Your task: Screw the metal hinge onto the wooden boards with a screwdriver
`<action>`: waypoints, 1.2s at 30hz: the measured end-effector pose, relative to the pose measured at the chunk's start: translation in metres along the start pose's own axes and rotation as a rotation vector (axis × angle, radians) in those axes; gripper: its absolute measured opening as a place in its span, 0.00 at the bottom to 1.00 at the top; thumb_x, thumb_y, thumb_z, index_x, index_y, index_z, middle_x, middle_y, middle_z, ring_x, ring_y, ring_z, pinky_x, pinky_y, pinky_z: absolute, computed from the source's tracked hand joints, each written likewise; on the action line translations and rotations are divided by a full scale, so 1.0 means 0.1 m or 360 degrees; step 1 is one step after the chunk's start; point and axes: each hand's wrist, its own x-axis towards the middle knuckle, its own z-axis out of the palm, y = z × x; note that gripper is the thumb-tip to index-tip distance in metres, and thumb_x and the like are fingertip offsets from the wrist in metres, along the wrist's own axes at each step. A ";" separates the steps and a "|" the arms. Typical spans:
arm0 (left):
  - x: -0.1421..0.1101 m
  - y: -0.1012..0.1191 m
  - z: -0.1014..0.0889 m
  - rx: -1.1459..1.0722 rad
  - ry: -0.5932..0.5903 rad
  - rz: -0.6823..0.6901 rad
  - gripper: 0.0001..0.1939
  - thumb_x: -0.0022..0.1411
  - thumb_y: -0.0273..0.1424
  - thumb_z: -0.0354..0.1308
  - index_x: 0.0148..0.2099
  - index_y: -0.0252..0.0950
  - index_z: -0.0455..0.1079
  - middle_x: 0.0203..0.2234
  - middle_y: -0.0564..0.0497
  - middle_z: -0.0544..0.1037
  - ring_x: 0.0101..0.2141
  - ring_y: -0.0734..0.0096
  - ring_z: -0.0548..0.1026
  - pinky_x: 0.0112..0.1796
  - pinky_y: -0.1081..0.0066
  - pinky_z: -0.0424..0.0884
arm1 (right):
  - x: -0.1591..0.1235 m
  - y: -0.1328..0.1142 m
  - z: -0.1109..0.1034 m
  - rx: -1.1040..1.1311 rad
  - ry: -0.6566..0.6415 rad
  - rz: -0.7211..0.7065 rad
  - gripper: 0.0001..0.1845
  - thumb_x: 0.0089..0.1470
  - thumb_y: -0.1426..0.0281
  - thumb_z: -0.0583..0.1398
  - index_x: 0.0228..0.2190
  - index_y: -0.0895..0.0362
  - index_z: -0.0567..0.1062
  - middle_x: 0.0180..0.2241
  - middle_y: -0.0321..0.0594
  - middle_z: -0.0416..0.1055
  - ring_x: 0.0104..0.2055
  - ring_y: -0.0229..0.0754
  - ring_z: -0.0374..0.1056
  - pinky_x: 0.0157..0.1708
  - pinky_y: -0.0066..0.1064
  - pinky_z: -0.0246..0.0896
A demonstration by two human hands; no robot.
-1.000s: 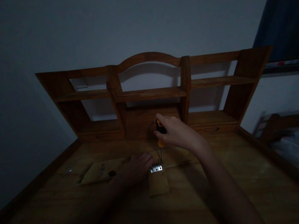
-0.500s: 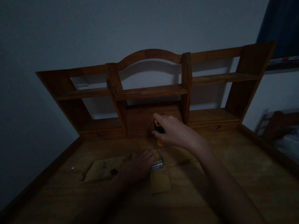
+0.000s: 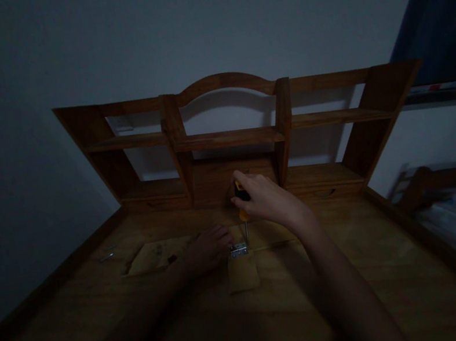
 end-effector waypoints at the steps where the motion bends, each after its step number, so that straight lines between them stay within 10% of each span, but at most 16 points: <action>1: 0.00 0.00 0.01 0.0004 -0.0009 0.0001 0.07 0.70 0.29 0.45 0.42 0.36 0.65 0.41 0.47 0.69 0.42 0.65 0.67 0.45 0.66 0.65 | 0.00 0.00 0.00 0.0000 0.0002 0.0004 0.14 0.57 0.65 0.58 0.44 0.55 0.66 0.37 0.43 0.72 0.37 0.45 0.69 0.37 0.33 0.60; 28: 0.03 0.05 0.07 -0.0038 0.0075 -0.0134 0.11 0.71 0.36 0.46 0.41 0.36 0.65 0.40 0.48 0.70 0.42 0.64 0.68 0.43 0.65 0.65 | -0.01 -0.02 -0.01 0.0007 -0.0013 -0.0002 0.16 0.57 0.66 0.57 0.48 0.54 0.66 0.40 0.45 0.73 0.41 0.47 0.69 0.39 0.35 0.59; 36: 0.01 0.03 0.00 -0.0082 -0.0018 0.0039 0.07 0.67 0.25 0.47 0.44 0.36 0.65 0.42 0.46 0.70 0.44 0.63 0.67 0.47 0.64 0.64 | -0.02 -0.02 -0.02 0.0005 -0.0008 -0.0015 0.16 0.58 0.66 0.57 0.47 0.55 0.66 0.40 0.44 0.73 0.41 0.47 0.69 0.39 0.35 0.59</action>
